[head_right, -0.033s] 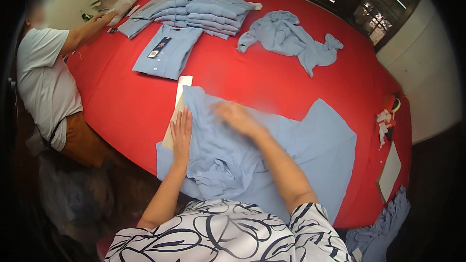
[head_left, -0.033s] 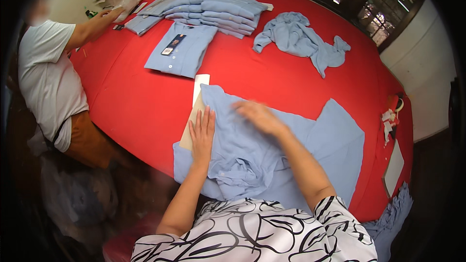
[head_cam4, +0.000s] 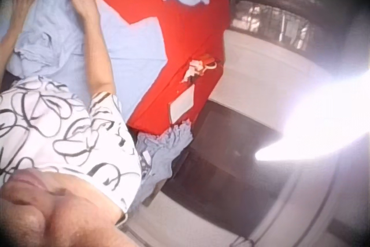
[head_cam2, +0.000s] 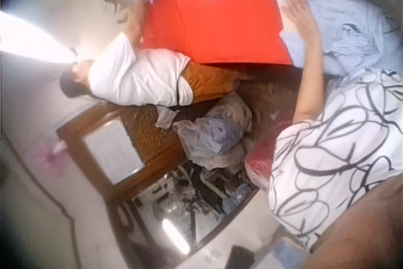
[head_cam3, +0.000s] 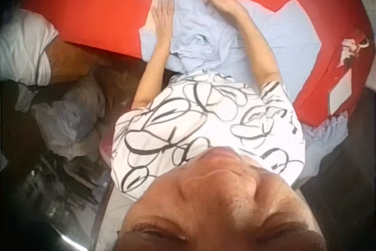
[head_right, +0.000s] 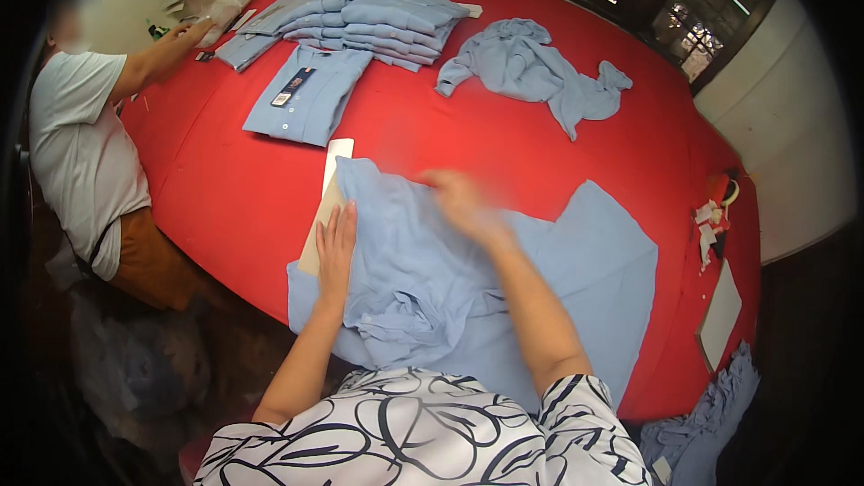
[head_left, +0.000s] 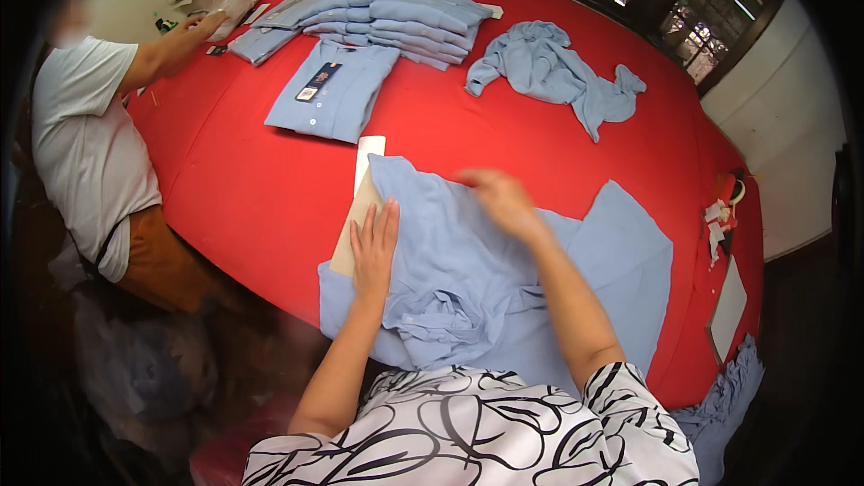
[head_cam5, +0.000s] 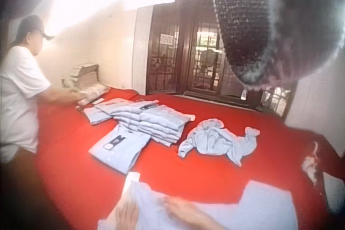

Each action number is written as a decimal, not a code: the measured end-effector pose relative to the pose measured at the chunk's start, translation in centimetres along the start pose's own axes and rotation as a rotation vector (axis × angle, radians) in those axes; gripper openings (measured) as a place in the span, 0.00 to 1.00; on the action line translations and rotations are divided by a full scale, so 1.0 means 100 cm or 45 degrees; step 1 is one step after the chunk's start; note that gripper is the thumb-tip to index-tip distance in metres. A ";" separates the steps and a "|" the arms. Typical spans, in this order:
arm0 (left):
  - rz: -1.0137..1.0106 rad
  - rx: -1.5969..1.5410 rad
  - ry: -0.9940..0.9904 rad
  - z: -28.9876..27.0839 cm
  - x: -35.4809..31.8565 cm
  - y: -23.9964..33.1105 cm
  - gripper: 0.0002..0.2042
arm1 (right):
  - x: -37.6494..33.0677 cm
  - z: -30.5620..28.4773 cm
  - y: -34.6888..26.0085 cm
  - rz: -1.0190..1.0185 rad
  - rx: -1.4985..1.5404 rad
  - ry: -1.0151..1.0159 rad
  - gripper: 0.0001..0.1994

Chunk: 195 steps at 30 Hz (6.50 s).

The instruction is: The person prepares clothing for packaging by first counting and organizing several paper inserts, then smoothing out a blue shirt on a table, placing a cardboard insert inside it, and folding the sleeves and body around the insert to create a neat, square package.

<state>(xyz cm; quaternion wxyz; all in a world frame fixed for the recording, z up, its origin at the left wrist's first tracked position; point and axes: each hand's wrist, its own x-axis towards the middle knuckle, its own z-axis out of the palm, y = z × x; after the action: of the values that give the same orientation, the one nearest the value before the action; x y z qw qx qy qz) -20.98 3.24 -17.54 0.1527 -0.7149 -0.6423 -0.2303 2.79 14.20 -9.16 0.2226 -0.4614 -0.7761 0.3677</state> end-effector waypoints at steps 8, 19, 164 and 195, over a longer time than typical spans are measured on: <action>-0.068 -0.518 -0.045 -0.015 0.004 0.010 0.12 | -0.192 -0.157 0.142 0.352 -1.145 0.891 0.08; -0.155 -0.650 -0.311 -0.027 0.009 0.005 0.09 | -0.406 -0.110 0.098 1.268 -0.983 0.790 0.13; -0.300 -0.700 -0.164 0.002 0.067 -0.003 0.16 | 0.050 -0.094 0.056 -0.552 -0.630 0.260 0.25; -0.334 -0.846 -0.195 0.013 0.083 -0.009 0.11 | -0.217 -0.057 0.027 -0.291 -0.534 0.339 0.15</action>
<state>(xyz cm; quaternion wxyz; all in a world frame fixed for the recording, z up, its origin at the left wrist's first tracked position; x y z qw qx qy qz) -21.15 11.09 -14.29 -0.1673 -0.6523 -0.6282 -0.3897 18.49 -1.95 -7.79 0.2624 -0.4510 -0.8463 0.1075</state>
